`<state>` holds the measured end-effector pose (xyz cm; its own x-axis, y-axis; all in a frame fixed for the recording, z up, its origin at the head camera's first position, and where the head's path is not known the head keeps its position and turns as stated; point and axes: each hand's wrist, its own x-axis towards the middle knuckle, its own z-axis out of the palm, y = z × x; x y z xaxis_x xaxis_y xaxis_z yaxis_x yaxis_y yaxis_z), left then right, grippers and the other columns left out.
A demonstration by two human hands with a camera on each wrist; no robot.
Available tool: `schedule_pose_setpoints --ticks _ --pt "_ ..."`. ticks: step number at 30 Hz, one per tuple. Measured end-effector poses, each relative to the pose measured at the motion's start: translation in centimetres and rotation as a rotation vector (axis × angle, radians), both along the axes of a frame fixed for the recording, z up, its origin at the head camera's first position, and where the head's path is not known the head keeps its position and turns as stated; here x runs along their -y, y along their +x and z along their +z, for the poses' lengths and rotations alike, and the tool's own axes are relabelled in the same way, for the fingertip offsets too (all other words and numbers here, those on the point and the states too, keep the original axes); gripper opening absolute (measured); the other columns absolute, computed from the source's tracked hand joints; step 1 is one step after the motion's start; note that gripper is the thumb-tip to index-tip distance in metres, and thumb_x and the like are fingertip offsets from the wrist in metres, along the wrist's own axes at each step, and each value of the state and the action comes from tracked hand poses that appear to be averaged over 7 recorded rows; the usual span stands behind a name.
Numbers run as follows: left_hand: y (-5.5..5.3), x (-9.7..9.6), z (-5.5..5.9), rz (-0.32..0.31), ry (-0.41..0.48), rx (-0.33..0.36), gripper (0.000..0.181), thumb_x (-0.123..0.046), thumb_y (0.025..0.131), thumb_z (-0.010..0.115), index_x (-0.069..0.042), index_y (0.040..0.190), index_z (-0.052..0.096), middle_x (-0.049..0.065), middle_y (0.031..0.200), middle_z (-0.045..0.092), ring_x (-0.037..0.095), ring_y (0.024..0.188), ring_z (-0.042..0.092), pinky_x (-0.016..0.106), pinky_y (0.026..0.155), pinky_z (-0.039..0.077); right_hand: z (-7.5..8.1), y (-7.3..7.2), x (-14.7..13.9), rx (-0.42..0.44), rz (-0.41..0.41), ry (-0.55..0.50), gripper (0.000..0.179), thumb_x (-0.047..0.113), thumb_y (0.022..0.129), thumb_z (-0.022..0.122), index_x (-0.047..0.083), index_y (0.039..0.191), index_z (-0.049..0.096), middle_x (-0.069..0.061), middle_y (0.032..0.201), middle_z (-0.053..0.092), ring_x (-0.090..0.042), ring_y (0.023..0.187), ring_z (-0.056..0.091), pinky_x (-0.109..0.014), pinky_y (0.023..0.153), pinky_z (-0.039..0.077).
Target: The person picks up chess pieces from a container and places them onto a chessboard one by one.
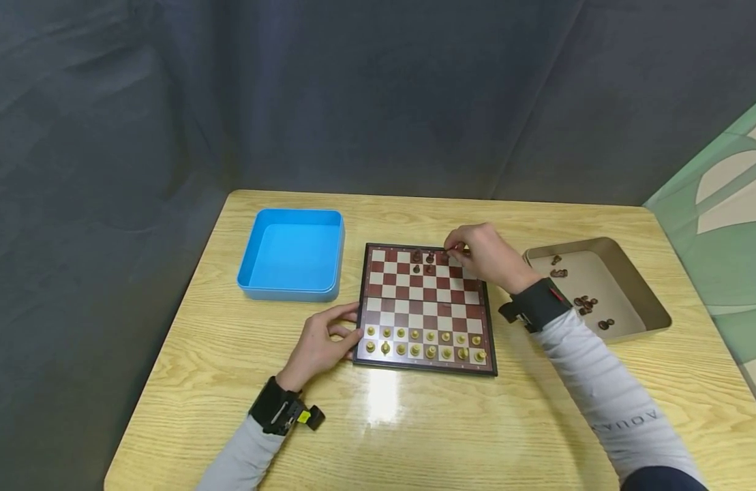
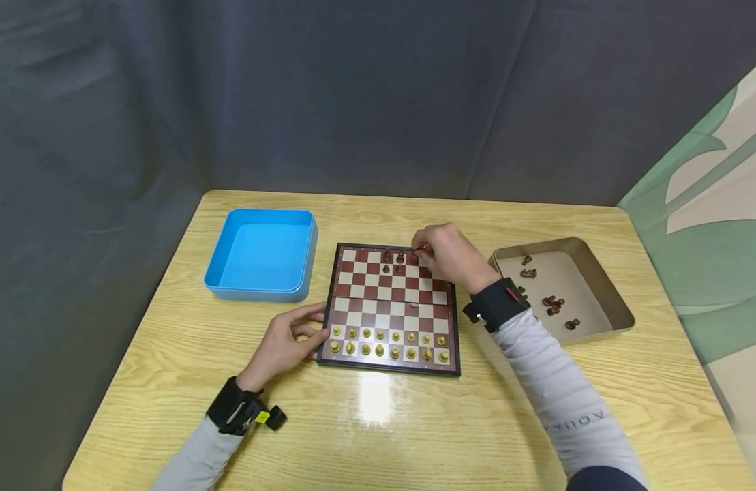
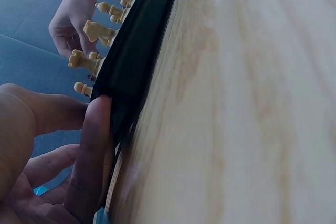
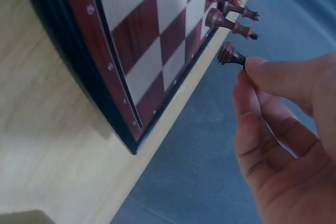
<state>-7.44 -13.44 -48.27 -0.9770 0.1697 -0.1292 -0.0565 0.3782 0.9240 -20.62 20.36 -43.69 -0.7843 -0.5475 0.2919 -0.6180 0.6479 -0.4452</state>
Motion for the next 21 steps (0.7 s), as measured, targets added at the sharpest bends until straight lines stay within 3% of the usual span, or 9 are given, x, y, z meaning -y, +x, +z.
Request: schedule_pose_setpoints --ticks 8,21 --pt "0.0 0.0 0.0 -0.008 0.006 -0.010 0.056 -0.005 0.090 0.077 -0.009 0.144 0.062 0.010 0.117 0.069 0.019 0.079 0.075 0.034 0.053 0.065 -0.8 -0.4 0.4 0.049 0.011 -0.001 0.014 0.001 0.095 0.068 0.002 0.103 0.079 -0.011 0.091 0.075 -0.019 0.075 0.066 -0.036 0.064 0.056" --pt "0.0 0.0 -0.1 -0.005 0.000 -0.016 0.056 -0.005 0.090 0.076 -0.009 0.144 0.062 0.010 0.117 0.069 0.019 0.078 0.074 0.034 0.053 0.065 -1.6 -0.8 0.4 0.058 0.019 0.000 0.013 0.001 0.094 0.069 0.003 0.102 0.078 -0.010 0.090 0.074 -0.018 0.073 0.066 -0.035 0.063 0.057"
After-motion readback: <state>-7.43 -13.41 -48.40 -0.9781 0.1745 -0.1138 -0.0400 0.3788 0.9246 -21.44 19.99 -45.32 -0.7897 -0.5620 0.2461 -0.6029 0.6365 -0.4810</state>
